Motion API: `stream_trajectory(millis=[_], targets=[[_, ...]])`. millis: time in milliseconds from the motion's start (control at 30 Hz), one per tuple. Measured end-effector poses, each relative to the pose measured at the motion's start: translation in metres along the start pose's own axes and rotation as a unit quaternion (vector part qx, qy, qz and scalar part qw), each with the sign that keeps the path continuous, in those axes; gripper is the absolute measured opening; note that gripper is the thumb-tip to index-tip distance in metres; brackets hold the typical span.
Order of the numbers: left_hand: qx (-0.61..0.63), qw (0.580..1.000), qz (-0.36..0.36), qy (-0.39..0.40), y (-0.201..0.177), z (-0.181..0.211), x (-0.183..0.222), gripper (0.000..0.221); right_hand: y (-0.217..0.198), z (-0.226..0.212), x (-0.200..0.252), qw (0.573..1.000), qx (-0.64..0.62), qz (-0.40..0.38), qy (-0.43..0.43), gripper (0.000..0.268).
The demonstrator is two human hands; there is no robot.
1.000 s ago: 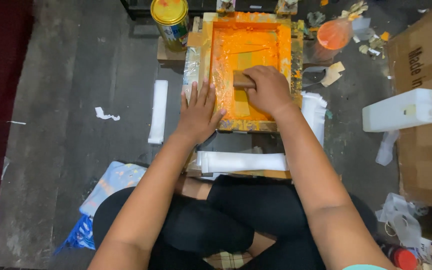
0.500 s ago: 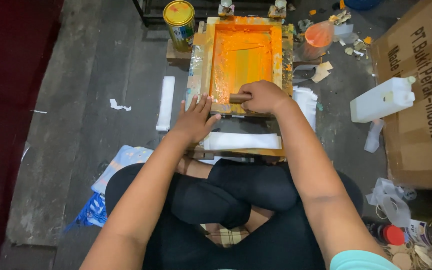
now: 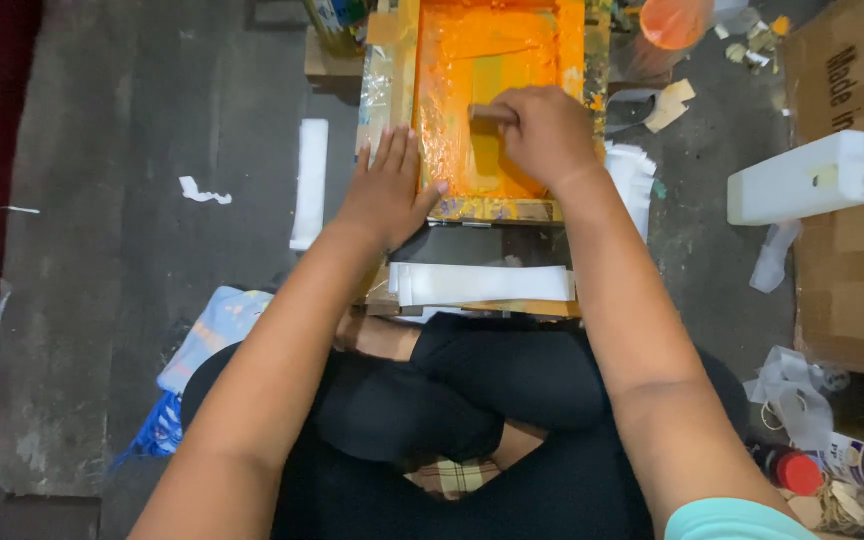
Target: Manual screen printing process involving spreading orange ink with a squeegee and handling white strips.
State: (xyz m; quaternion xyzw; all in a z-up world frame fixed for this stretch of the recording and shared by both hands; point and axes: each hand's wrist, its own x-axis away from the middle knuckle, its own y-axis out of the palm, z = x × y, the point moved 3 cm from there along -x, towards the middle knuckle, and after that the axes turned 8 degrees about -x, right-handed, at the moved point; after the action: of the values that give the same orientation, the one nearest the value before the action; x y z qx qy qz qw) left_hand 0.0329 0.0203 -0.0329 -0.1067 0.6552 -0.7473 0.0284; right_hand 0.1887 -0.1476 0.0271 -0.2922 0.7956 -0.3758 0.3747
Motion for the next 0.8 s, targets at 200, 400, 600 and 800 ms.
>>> stream_trajectory(millis=[200, 400, 600, 800], targets=[[-0.008, 1.000, 0.000, 0.008, -0.003, -0.011, -0.032, 0.084, 0.017, 0.012, -0.014, 0.980, 0.118, 0.108, -0.115, 0.049], [-0.020, 1.000, 0.018, 0.000, 0.001, -0.010, -0.033, 0.084, 0.022, 0.007, -0.009, 0.993, 0.079, 0.026, -0.085, 0.037], [-0.012, 1.000, -0.012, -0.009, 0.001, -0.005, -0.015, 0.084, 0.003, -0.012, 0.000, 0.997, 0.023, -0.071, -0.014, 0.028], [-0.028, 0.989, -0.135, -0.046, -0.020, 0.016, 0.039, 0.089, -0.015, -0.037, 0.017, 0.961, -0.039, -0.249, 0.110, 0.041]])
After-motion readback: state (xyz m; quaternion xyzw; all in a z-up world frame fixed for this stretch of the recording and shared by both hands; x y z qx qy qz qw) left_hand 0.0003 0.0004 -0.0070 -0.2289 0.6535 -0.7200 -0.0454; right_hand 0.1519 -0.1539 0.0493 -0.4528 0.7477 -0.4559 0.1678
